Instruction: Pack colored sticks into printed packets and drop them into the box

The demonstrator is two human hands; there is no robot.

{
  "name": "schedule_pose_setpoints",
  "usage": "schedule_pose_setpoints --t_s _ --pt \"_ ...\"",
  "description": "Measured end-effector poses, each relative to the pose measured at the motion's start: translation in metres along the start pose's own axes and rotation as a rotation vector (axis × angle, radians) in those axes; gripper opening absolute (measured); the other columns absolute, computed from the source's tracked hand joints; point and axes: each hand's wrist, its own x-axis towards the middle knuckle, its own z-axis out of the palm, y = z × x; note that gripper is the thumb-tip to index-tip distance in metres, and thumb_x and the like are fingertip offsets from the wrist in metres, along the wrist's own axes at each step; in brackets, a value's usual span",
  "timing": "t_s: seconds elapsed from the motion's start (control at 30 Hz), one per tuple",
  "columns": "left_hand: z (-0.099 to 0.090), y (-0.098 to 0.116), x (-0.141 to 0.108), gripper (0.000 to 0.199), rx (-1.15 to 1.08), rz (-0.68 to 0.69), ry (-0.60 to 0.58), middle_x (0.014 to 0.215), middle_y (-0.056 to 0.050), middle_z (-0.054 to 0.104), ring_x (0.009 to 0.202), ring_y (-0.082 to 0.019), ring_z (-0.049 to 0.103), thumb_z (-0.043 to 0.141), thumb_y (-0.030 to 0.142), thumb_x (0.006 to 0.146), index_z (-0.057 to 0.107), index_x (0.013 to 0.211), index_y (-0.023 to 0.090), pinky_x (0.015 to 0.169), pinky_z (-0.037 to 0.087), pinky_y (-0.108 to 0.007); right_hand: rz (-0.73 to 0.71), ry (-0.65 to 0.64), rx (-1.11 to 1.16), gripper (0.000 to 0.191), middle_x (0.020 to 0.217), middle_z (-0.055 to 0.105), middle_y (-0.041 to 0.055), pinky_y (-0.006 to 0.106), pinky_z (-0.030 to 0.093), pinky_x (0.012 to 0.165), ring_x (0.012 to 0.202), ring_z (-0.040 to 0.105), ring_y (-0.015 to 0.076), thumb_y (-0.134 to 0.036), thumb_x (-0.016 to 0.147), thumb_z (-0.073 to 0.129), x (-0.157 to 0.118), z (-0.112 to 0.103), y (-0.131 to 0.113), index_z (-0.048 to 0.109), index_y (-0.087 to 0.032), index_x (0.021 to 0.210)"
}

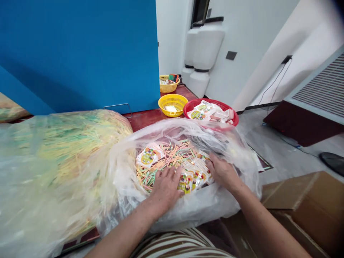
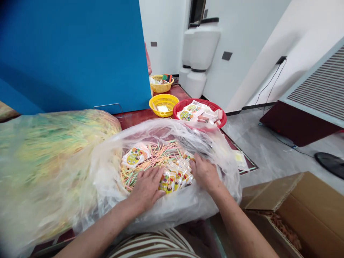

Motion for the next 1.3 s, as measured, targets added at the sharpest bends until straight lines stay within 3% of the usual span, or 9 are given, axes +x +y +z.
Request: schedule_pose_setpoints --t_s 0.27,0.37,0.47,0.57,0.63,0.77,0.87,1.0,1.3 --pt "0.025 -0.013 0.016 0.075 -0.105 0.405 0.112 0.141 -0.016 0.028 0.128 -0.028 0.03 0.054 0.018 0.076 0.015 0.14 0.02 0.104 0.031 -0.044 -0.098 -0.04 0.379 0.034 0.095 0.066 0.0075 0.032 0.046 0.075 0.087 0.06 0.0203 -0.035 0.087 0.036 0.015 -0.002 0.002 0.053 -0.021 0.113" --pt "0.027 -0.023 0.022 0.079 -0.194 0.534 0.152 0.147 -0.015 0.014 0.134 -0.028 0.019 0.052 0.018 0.077 0.005 0.141 0.024 0.106 0.029 -0.045 -0.278 0.039 0.624 0.038 0.111 0.061 0.0088 0.037 0.043 0.089 0.101 0.056 0.0209 -0.032 0.086 0.043 0.003 -0.007 -0.007 0.05 -0.021 0.121" --pt "0.024 -0.027 0.025 0.097 -0.352 0.333 0.173 0.147 -0.02 0.01 0.135 -0.031 0.014 0.061 0.033 0.074 -0.008 0.141 0.019 0.106 0.025 -0.05 -0.384 -0.012 0.905 0.041 0.118 0.057 0.0096 0.038 0.043 0.091 0.108 0.052 0.0211 -0.032 0.084 0.049 -0.014 -0.004 -0.018 0.048 -0.02 0.123" --pt "0.02 -0.024 0.029 0.12 -0.478 0.175 0.093 0.145 -0.022 0.017 0.134 -0.034 0.018 0.072 0.05 0.057 -0.006 0.141 0.015 0.106 0.023 -0.053 -0.247 -0.029 1.16 0.035 0.106 0.06 0.0071 0.033 0.05 0.079 0.095 0.058 0.0187 -0.035 0.083 0.053 -0.027 0.007 -0.032 0.052 -0.021 0.115" --pt "0.015 -0.017 0.032 0.116 -0.507 0.216 0.092 0.141 -0.019 0.029 0.131 -0.033 0.025 0.074 0.05 0.054 0.004 0.14 0.017 0.108 0.014 -0.055 -0.135 0.068 1.269 0.033 0.096 0.062 0.0051 0.031 0.051 0.073 0.084 0.06 0.0169 -0.037 0.082 0.053 -0.031 0.012 -0.042 0.053 -0.02 0.111" --pt "0.004 -0.004 0.035 0.093 -0.543 0.271 0.336 0.133 -0.012 0.042 0.126 -0.029 0.035 0.073 0.04 0.058 0.023 0.135 0.021 0.108 -0.006 -0.055 -0.101 0.25 1.33 0.032 0.098 0.063 0.0053 0.034 0.049 0.079 0.088 0.059 0.019 -0.042 0.082 0.053 -0.021 -0.001 -0.057 0.056 -0.021 0.106" --pt "0.005 -0.005 0.033 0.106 -0.639 0.096 0.403 0.136 -0.015 0.035 0.129 -0.032 0.028 0.075 0.044 0.055 0.014 0.138 0.02 0.108 0.006 -0.056 -0.133 0.093 1.416 0.04 0.104 0.063 0.0058 0.037 0.047 0.084 0.099 0.058 0.022 -0.053 0.083 0.044 -0.005 -0.011 -0.063 0.059 -0.022 0.104" --pt "0.015 -0.017 0.033 0.127 -0.767 -0.034 0.265 0.142 -0.021 0.019 0.131 -0.036 0.021 0.079 0.044 0.049 -0.003 0.141 0.016 0.105 0.019 -0.055 0.047 -0.225 1.716 0.064 0.092 0.067 0.0071 0.039 0.05 0.077 0.091 0.062 0.0231 -0.068 0.082 0.024 0.01 0.0 -0.07 0.06 -0.02 0.1" --pt "0.015 -0.024 0.03 0.121 -0.976 0.082 0.195 0.133 -0.016 0.04 0.118 -0.025 0.045 0.074 0.03 0.06 -0.016 0.139 0.019 0.1 0.037 -0.042 0.188 -0.163 1.888 0.066 0.093 0.067 0.0086 0.04 0.049 0.08 0.091 0.062 0.0241 -0.069 0.081 0.019 -0.003 0.013 -0.072 0.06 -0.019 0.094"
